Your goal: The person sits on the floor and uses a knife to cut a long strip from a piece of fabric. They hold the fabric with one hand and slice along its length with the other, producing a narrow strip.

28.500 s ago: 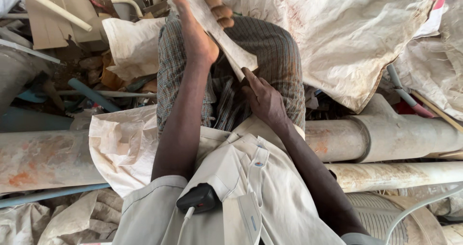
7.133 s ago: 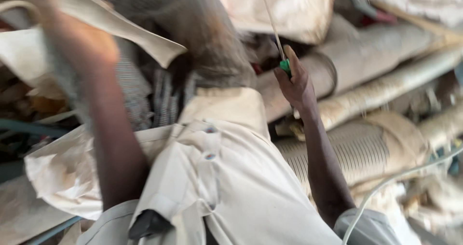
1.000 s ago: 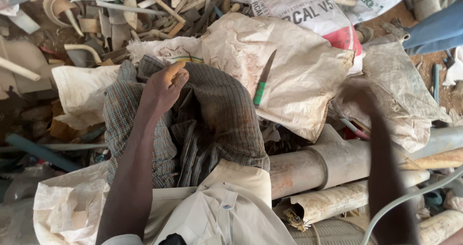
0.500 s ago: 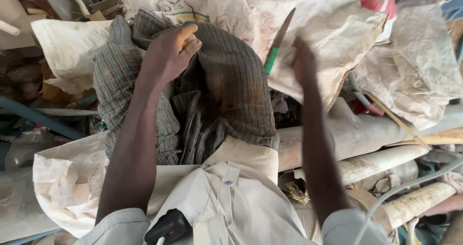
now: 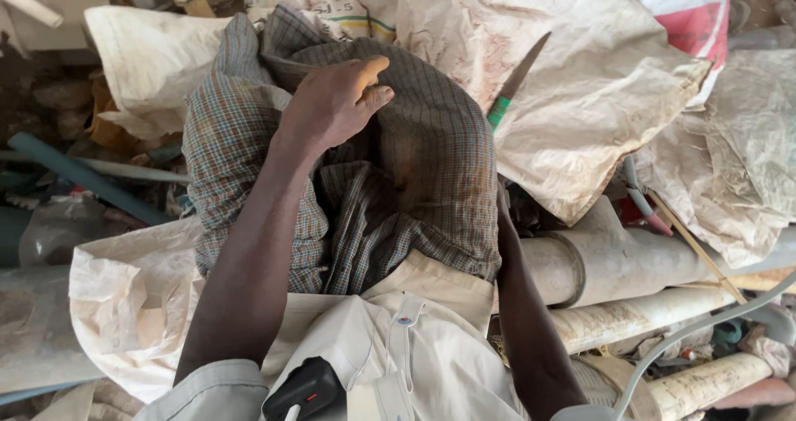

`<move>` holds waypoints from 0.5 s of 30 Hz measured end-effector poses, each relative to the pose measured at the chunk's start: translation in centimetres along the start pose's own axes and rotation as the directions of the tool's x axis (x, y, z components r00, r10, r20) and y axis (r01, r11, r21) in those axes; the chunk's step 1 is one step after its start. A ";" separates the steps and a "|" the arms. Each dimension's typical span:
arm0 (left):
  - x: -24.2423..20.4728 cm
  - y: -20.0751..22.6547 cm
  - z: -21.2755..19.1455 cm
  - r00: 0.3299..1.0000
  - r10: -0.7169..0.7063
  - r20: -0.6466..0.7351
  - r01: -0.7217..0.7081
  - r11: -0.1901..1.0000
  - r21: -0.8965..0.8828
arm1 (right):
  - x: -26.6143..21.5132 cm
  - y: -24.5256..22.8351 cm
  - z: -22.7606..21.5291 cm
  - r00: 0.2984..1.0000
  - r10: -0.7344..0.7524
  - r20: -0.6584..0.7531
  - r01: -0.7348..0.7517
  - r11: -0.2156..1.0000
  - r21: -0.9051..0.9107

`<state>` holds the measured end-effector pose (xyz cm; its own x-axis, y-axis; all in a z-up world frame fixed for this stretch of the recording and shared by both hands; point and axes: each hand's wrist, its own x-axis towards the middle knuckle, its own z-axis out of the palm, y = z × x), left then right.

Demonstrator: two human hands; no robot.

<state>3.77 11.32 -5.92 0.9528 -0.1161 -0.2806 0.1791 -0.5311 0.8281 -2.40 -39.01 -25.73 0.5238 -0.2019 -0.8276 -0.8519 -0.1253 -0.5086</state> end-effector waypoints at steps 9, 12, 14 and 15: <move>-2.0 -0.8 -1.4 0.996 -0.013 -0.086 0.018 0.998 0.058 | 0.4 -9.4 3.6 0.944 -0.312 0.106 0.325 0.932 -0.159; -3.0 -1.1 -2.3 0.992 -0.051 -0.116 0.061 0.995 0.081 | 0.0 -12.0 4.1 0.908 -0.408 0.092 0.392 0.753 -0.529; -3.7 -1.5 -2.6 0.990 -0.063 -0.127 0.075 0.993 0.094 | 0.1 -12.4 3.8 0.940 -0.342 0.009 0.309 0.836 -0.453; -3.9 -1.7 -2.8 0.989 -0.066 -0.131 0.080 0.992 0.101 | 0.4 -12.4 3.5 0.945 -0.326 0.000 0.287 0.833 -0.473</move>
<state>0.40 15.06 -4.85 0.9627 0.0300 -0.2689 0.2289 -0.6204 0.7502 8.35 -34.11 -20.62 0.7729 -0.1501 -0.6165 -0.5587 -0.6216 -0.5491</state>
